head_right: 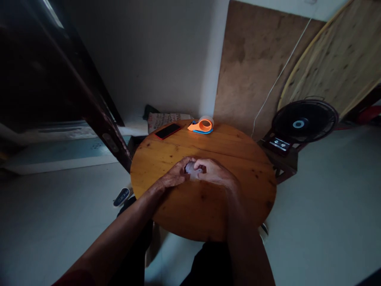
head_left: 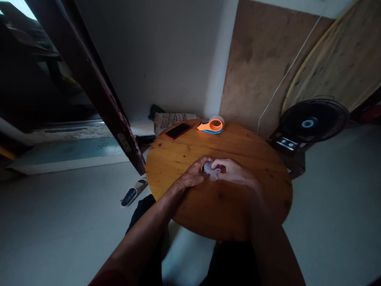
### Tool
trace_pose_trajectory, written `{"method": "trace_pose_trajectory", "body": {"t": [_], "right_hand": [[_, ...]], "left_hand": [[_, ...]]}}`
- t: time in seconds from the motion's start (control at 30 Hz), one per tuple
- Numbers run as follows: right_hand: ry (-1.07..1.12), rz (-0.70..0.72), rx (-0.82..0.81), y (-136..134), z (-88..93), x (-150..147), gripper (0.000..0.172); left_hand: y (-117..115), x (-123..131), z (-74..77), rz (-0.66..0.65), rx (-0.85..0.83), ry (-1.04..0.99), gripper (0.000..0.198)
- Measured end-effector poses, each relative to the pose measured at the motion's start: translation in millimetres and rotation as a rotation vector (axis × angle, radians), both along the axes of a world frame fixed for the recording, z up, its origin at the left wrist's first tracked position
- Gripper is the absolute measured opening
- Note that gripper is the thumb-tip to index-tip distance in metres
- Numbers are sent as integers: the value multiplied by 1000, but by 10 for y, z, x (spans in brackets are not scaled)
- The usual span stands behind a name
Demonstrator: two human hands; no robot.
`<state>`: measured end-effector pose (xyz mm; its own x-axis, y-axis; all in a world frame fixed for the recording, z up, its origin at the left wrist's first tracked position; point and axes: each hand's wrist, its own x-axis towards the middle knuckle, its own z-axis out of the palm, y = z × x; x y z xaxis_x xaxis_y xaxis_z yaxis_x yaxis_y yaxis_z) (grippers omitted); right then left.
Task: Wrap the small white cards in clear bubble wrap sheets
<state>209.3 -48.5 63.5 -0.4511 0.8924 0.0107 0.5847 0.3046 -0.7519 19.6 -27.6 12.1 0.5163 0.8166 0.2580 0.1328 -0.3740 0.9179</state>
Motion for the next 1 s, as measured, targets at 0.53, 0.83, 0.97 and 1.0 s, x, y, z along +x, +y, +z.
{"method": "trace_pose_trajectory", "body": {"t": [0.53,0.83,0.97,1.0], "right_hand": [[297,-17,-30,19,115,-100,48],[280,-164,41,172,-117,-153,29],[345,-72,-75,103,-55,-180,41],[362,-42,-107,82,-42,-191,47]], "left_hand": [[49,-9,106,157,-371,-289,39],[0,-30,108,239,-147,-30,41],[45,-37,63,307,-168,0,39],[57,-34,56,323,-198,-26,38]]}}
